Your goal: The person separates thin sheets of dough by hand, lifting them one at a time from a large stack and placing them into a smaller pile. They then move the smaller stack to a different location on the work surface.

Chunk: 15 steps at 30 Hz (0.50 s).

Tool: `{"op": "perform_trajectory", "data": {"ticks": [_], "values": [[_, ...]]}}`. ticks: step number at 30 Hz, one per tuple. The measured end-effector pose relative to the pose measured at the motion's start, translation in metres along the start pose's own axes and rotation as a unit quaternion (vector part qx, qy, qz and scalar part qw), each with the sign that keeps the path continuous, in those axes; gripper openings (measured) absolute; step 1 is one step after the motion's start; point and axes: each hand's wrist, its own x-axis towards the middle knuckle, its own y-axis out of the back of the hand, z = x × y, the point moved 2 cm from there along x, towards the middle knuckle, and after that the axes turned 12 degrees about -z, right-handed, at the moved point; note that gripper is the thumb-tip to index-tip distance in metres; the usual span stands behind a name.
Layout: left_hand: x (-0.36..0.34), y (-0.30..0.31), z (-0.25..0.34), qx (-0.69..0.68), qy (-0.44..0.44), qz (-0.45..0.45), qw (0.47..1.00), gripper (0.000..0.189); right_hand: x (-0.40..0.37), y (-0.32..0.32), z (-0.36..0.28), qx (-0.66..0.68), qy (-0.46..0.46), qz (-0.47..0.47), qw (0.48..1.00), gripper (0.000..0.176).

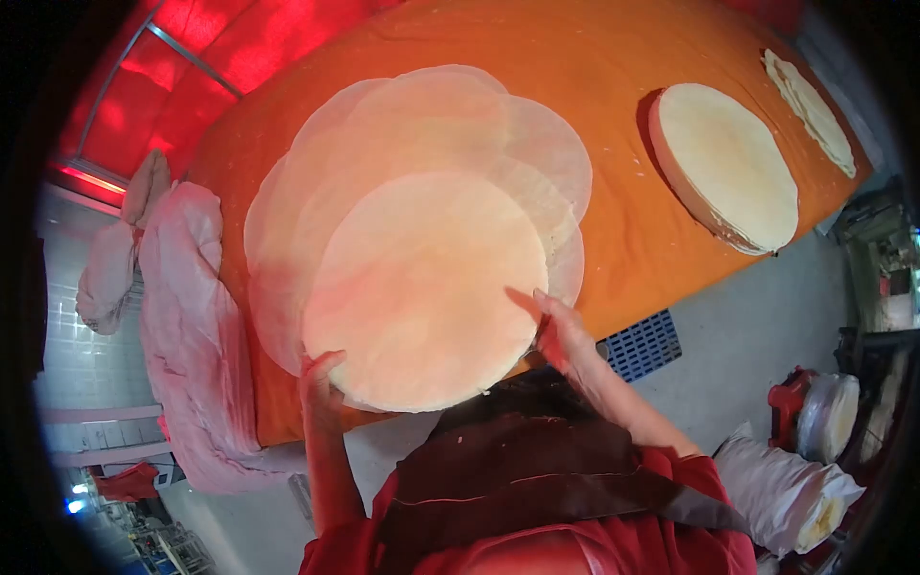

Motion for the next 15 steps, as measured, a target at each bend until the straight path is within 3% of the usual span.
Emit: {"op": "perform_trajectory", "data": {"ticks": [2,3,6,8,10,13,15], "values": [[0.009,0.049,-0.034,-0.014,0.105,0.089,0.99,0.034,0.019,0.008,-0.005,-0.033,0.004,-0.011,0.999,0.041],[0.003,0.054,-0.029,-0.008,0.105,0.088,0.991,0.034,0.026,0.011,-0.008,-0.07,0.011,-0.011,0.997,0.037],[-0.006,0.055,-0.018,0.197,0.046,0.053,0.978,0.031,0.039,0.005,-0.017,-0.159,-0.039,0.014,0.986,0.035],[0.001,0.025,-0.002,0.287,-0.018,0.045,0.957,0.028,0.046,0.016,-0.002,-0.075,0.044,-0.031,0.996,0.038],[-0.002,-0.041,0.041,0.346,-0.107,0.069,0.929,0.024,0.056,0.021,0.0,-0.193,0.079,0.026,0.978,0.04],[0.028,-0.065,0.094,0.349,-0.088,-0.067,0.93,0.029,0.044,-0.022,-0.046,-0.188,0.12,-0.017,0.975,0.038],[0.043,-0.101,0.116,0.361,-0.079,-0.12,0.921,0.032,0.04,-0.027,-0.084,-0.206,0.073,-0.016,0.976,0.04]]}}
